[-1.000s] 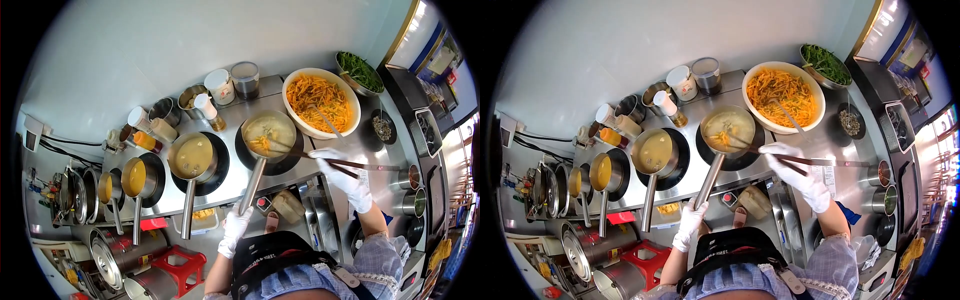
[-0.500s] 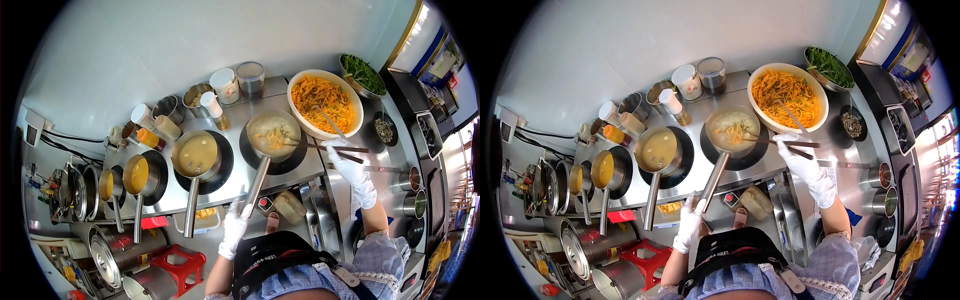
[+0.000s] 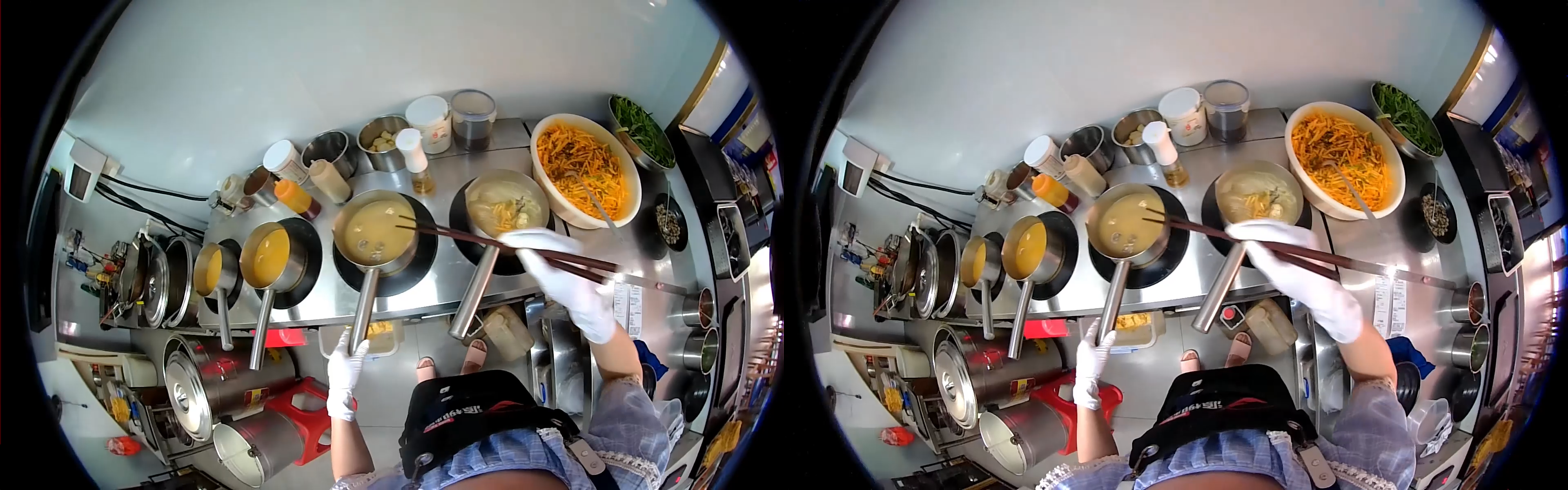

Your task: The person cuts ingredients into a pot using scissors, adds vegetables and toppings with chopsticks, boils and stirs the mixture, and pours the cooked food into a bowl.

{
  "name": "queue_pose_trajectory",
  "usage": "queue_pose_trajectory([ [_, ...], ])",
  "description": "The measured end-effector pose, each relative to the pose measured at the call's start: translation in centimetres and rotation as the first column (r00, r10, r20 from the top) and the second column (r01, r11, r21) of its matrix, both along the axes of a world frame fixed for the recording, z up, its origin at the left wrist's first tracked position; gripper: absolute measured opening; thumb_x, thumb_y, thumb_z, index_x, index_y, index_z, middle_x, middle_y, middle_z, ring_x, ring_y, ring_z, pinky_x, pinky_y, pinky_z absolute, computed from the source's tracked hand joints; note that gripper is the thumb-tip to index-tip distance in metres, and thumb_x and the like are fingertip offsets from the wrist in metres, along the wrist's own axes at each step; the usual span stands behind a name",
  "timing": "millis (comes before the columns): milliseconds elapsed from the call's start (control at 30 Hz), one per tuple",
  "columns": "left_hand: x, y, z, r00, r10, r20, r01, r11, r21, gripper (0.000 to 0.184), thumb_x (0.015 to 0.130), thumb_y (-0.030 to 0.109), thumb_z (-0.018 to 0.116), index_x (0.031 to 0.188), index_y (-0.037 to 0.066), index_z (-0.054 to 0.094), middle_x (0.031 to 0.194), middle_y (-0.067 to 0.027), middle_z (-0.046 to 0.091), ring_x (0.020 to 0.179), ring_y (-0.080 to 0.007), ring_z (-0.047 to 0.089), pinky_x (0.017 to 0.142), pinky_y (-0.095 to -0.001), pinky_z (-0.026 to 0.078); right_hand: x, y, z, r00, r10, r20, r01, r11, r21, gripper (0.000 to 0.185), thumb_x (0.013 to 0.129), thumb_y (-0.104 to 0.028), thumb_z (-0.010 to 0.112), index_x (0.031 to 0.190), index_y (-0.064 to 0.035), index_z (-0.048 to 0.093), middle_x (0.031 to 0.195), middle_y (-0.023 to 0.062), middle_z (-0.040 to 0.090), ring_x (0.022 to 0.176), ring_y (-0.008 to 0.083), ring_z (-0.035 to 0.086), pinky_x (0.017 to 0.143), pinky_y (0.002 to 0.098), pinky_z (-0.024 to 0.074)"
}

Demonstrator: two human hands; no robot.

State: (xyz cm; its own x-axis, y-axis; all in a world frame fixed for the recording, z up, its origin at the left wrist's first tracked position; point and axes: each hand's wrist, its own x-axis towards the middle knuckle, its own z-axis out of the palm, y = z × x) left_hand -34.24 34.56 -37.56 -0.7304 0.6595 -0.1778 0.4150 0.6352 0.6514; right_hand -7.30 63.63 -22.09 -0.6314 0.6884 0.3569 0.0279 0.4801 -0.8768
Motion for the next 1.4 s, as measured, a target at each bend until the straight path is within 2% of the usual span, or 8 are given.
queue_pose_trajectory([
  [67, 0.2, 0.7, 1.5, 0.928, 0.062, 0.367, -0.084, 0.996, 0.043, 0.050, 0.085, 0.017, 0.063, 0.128, -0.003, 0.047, 0.082, -0.0062, 0.063, 0.067, -0.0093, 0.054, 0.063, -0.0235, 0.047, -4.6, 0.0, -2.1, 0.991, 0.104, 0.083, -0.106, 0.994, 0.019, 0.016, 0.082, -0.001, 0.059, 0.097, -0.0017, 0.065, 0.095, 0.0095, 0.066, 0.088, 0.0179, 0.064, 0.078, 0.0273, 0.0490],
  [233, -1.1, -0.7, 0.2, 0.946, 0.018, 0.324, -0.075, 0.984, 0.163, 0.046, 0.086, 0.014, 0.060, 0.127, -0.003, 0.048, 0.083, -0.0042, 0.061, 0.067, -0.0078, 0.052, 0.062, -0.0219, 0.046, -12.3, -1.0, -7.2, 0.919, 0.395, 0.006, -0.393, 0.916, -0.080, 0.015, 0.084, 0.000, 0.056, 0.098, -0.0020, 0.062, 0.095, 0.0091, 0.064, 0.087, 0.0179, 0.062, 0.075, 0.0259, 0.0486],
  [633, -4.2, -2.2, -0.8, 0.974, -0.078, 0.214, 0.056, 0.993, 0.106, 0.055, 0.085, 0.031, 0.061, 0.127, -0.003, 0.048, 0.096, -0.0239, 0.064, 0.090, -0.0276, 0.065, 0.077, -0.0308, 0.048, -11.6, -2.6, -2.7, 0.991, -0.127, -0.048, 0.128, 0.992, 0.018, 0.018, 0.088, -0.009, 0.055, 0.100, 0.0023, 0.062, 0.093, 0.0086, 0.065, 0.082, 0.0167, 0.061, 0.077, 0.0276, 0.0485],
  [800, -6.0, -4.7, -3.1, 0.916, -0.109, 0.386, -0.001, 0.962, 0.274, 0.058, 0.090, 0.042, 0.055, 0.122, -0.006, 0.050, 0.090, -0.0159, 0.065, 0.084, -0.0218, 0.063, 0.075, -0.0285, 0.047, -8.4, -2.6, -5.0, 0.862, -0.399, -0.312, 0.200, 0.834, -0.514, 0.025, 0.091, -0.013, 0.052, 0.106, 0.0057, 0.059, 0.105, 0.0150, 0.061, 0.094, 0.0225, 0.062, 0.083, 0.0346, 0.0535],
  [867, -7.0, -6.2, -4.0, 0.754, 0.049, 0.655, -0.279, 0.927, 0.251, 0.051, 0.093, 0.040, 0.051, 0.116, -0.006, 0.054, 0.083, -0.0088, 0.064, 0.073, -0.0154, 0.059, 0.067, -0.0261, 0.047, -6.7, -1.5, -8.4, 0.804, -0.482, -0.347, 0.115, 0.699, -0.706, 0.023, 0.092, -0.011, 0.049, 0.105, 0.0067, 0.056, 0.106, 0.0178, 0.060, 0.097, 0.0263, 0.061, 0.083, 0.0372, 0.0542],
  [967, -8.3, -9.4, -4.8, 0.681, 0.154, 0.716, -0.389, 0.904, 0.177, 0.039, 0.093, 0.033, 0.053, 0.104, -0.004, 0.059, 0.078, -0.0053, 0.063, 0.066, -0.0099, 0.057, 0.059, -0.0230, 0.046, -5.6, -1.8, -11.5, 0.809, -0.540, -0.232, 0.253, 0.675, -0.693, 0.021, 0.092, -0.011, 0.050, 0.103, 0.0066, 0.055, 0.102, 0.0206, 0.060, 0.094, 0.0317, 0.062, 0.085, 0.0429, 0.0539],
  [1267, -7.7, -9.7, -4.3, 0.671, 0.040, 0.740, -0.382, 0.874, 0.299, 0.031, 0.094, 0.032, 0.052, 0.103, 0.003, 0.062, 0.081, -0.0033, 0.063, 0.068, -0.0091, 0.057, 0.059, -0.0214, 0.044, -5.9, -3.9, -11.2, 0.607, -0.670, -0.428, -0.024, 0.523, -0.852, 0.031, 0.092, -0.017, 0.050, 0.108, 0.0099, 0.051, 0.105, 0.0225, 0.058, 0.100, 0.0326, 0.059, 0.089, 0.0414, 0.0509],
  [1400, -7.1, -6.9, -3.2, 0.592, 0.041, 0.805, -0.393, 0.887, 0.243, 0.036, 0.093, 0.033, 0.053, 0.111, 0.003, 0.059, 0.089, -0.0034, 0.063, 0.069, -0.0094, 0.057, 0.059, -0.0233, 0.047, -5.6, -6.6, -13.2, 0.741, -0.620, -0.257, 0.296, 0.646, -0.704, 0.024, 0.092, -0.013, 0.049, 0.106, 0.0055, 0.055, 0.098, 0.0174, 0.061, 0.091, 0.0277, 0.062, 0.083, 0.0389, 0.0539],
])
